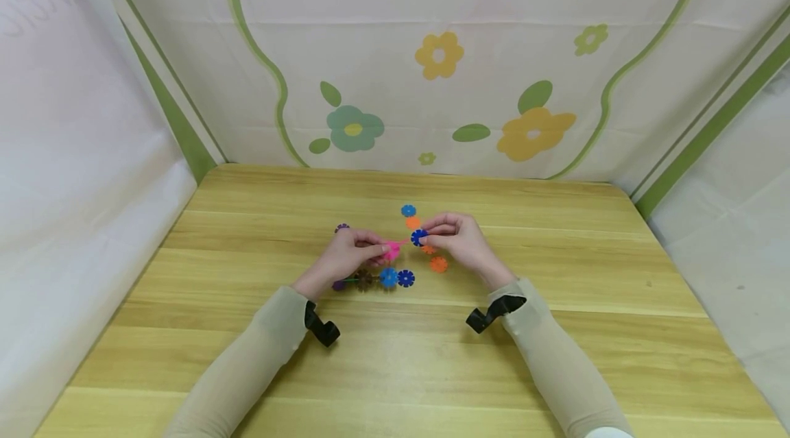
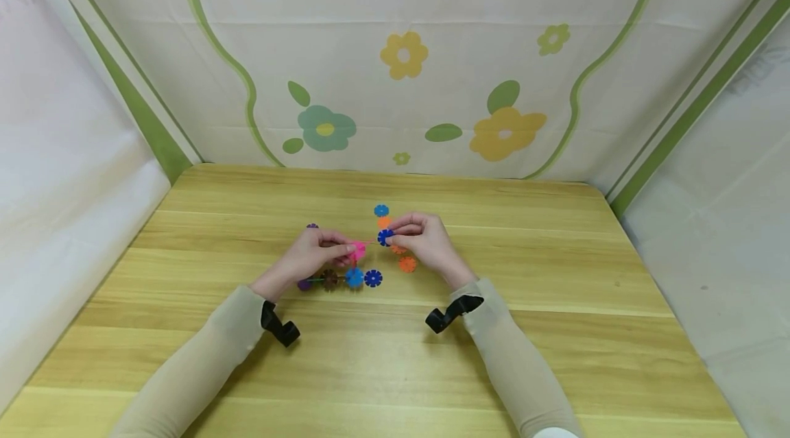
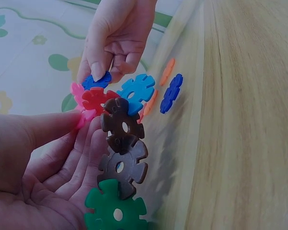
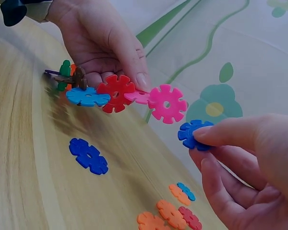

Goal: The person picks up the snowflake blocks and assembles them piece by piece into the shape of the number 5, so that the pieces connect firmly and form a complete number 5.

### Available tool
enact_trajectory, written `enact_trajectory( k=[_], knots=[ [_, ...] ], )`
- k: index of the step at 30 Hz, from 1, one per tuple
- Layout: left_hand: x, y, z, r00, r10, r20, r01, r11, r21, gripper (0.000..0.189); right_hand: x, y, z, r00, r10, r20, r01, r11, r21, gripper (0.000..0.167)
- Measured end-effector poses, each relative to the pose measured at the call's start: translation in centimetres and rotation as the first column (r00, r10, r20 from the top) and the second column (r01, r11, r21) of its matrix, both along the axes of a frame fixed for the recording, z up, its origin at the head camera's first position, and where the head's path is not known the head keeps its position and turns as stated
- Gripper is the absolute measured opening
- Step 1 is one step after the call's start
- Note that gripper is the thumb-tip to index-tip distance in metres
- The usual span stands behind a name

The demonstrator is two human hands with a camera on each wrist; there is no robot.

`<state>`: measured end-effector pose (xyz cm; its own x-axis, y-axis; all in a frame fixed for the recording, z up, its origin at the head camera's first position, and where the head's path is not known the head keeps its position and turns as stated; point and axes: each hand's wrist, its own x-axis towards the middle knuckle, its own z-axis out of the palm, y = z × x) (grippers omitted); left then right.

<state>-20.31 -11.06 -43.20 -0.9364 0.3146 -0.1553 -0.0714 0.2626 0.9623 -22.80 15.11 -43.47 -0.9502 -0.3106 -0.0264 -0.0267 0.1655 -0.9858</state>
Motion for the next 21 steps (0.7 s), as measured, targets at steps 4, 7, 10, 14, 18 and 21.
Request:
enact_trajectory(
  k=[4, 7, 10, 14, 18, 21],
  knots=[
    [0.03, -0.02, -0.03, 1.000, -0.009, -0.005, 0.009, 1.000, 0.004, 0.018, 0.25, -0.02, 0.43, 1.000, 0.019, -0.010, -0.018, 1.000, 0.022, 0.023],
    [0.02, -0.04, -0.05, 1.000, -0.014, -0.009, 0.014, 1.000, 0.004, 0.018, 0.29, -0.02, 0.44, 0.999, 0.031, -0.018, -0.030, 0.999, 0.041, 0.024],
    [-0.01, -0.02, -0.09, 1.000, -0.015, -0.010, 0.015, 1.000, 0.006, 0.018, 0.07, 0.01, -0.01, 0.999, 0.040, -0.031, -0.039, 0.999, 0.036, 0.023],
    [0.03, -0.03, -0.05, 1.000, -0.016, -0.008, 0.016, 1.000, 0.013, 0.019, -0.01, -0.10, -0.13, 0.998, 0.047, -0.031, -0.047, 0.999, 0.007, 0.021],
    [0.02, -0.02, -0.01, 1.000, -0.018, -0.015, 0.018, 1.000, 0.003, 0.019, -0.06, -0.11, -0.21, 0.998, 0.052, -0.020, -0.052, 0.999, 0.003, 0.024],
    [-0.05, 0.04, -0.04, 1.000, -0.018, -0.017, 0.018, 1.000, -0.002, 0.018, -0.04, -0.06, -0.18, 0.999, 0.047, -0.006, -0.047, 0.999, 0.009, 0.029]
  ],
)
